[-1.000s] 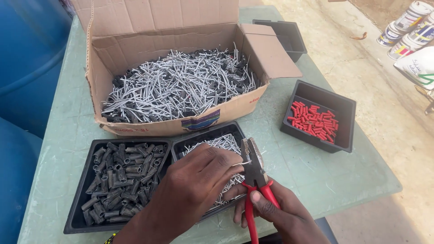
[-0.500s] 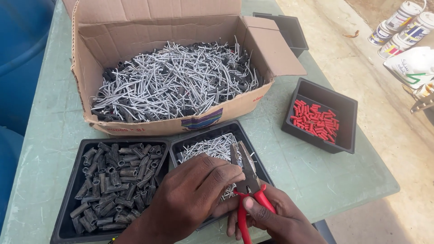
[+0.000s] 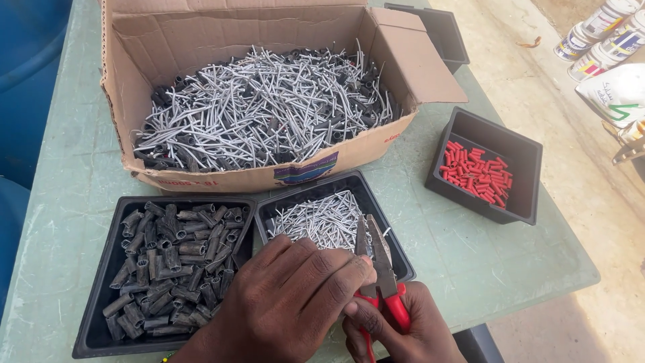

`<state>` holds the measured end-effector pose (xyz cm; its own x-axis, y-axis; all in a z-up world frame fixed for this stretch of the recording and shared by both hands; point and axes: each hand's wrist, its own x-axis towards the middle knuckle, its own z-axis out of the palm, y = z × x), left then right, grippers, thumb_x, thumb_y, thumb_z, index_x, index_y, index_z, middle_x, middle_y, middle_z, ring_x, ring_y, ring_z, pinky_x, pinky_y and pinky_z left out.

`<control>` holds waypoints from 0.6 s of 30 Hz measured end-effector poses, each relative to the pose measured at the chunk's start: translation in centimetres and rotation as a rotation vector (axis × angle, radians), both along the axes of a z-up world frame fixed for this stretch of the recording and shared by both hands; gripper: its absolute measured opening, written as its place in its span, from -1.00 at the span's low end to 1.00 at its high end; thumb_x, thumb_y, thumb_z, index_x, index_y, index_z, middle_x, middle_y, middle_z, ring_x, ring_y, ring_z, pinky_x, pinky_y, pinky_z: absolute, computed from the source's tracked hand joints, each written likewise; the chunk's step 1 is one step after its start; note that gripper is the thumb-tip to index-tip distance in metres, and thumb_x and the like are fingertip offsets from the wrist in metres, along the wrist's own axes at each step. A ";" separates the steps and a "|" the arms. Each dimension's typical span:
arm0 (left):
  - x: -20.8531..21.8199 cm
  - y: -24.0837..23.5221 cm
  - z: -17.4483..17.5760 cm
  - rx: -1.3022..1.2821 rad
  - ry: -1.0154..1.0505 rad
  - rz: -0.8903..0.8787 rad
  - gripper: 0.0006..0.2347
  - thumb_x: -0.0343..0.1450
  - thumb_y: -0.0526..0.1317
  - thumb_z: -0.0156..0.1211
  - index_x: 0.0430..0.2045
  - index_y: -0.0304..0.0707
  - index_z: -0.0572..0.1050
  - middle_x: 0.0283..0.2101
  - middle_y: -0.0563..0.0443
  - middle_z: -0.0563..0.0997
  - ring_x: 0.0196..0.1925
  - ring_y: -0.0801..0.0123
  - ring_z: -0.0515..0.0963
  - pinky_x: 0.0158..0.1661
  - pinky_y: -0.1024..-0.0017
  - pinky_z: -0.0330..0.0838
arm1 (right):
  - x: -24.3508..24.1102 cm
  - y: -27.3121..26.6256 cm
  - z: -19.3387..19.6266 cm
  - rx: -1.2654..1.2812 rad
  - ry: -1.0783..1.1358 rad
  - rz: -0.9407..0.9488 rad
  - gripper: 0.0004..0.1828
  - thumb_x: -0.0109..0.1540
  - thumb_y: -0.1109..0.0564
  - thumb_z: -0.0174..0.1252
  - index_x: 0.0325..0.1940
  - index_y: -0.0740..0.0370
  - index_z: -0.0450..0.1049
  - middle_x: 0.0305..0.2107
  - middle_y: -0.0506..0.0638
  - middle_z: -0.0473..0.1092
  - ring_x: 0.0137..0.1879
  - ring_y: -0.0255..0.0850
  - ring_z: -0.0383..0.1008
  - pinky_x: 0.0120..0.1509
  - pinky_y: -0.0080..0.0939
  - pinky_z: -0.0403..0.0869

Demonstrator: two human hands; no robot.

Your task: Cutting small metal wire components to size using pliers and sorting them into trays

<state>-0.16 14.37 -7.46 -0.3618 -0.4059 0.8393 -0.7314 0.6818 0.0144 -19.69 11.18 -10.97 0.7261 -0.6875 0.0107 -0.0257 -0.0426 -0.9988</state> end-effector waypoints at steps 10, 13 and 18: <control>0.2 0.0 0.1 0.020 -0.004 -0.007 -0.82 0.57 -0.30 -0.05 -0.25 -0.28 0.57 -0.27 0.01 0.61 -0.38 0.37 0.52 -0.38 0.37 0.29 | -0.6 -0.3 -0.6 0.045 -0.020 -0.019 -0.60 0.38 0.00 0.05 -0.42 0.33 0.49 -0.74 0.04 0.43 -0.61 -0.22 0.39 -0.47 -0.27 0.40; 0.4 -0.2 0.0 0.021 -0.005 0.007 -0.91 0.55 -0.31 0.10 -0.26 -0.27 0.57 -0.28 0.03 0.60 -0.40 0.38 0.52 -0.41 0.38 0.26 | -1.0 -0.7 0.1 0.203 0.028 0.003 -0.46 0.35 -0.04 0.04 -0.48 0.45 0.62 -0.69 0.18 0.53 -0.56 -0.13 0.56 -0.36 -0.30 0.50; 0.4 -0.6 -0.7 0.056 0.026 -0.048 -0.91 0.52 -0.28 0.22 -0.24 -0.35 0.56 -0.27 -0.07 0.65 -0.35 0.34 0.61 -0.37 0.38 0.33 | -1.2 0.0 0.8 0.562 -0.259 0.092 -0.49 0.33 0.04 0.08 0.11 0.60 0.50 -0.08 0.35 0.61 0.13 0.11 0.64 0.31 0.11 0.59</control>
<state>0.28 13.77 -8.20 -0.3602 -0.4346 0.8254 -0.6964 0.7140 0.0720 -20.86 11.17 -10.12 0.8049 -0.5740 -0.1504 0.1993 0.5003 -0.8426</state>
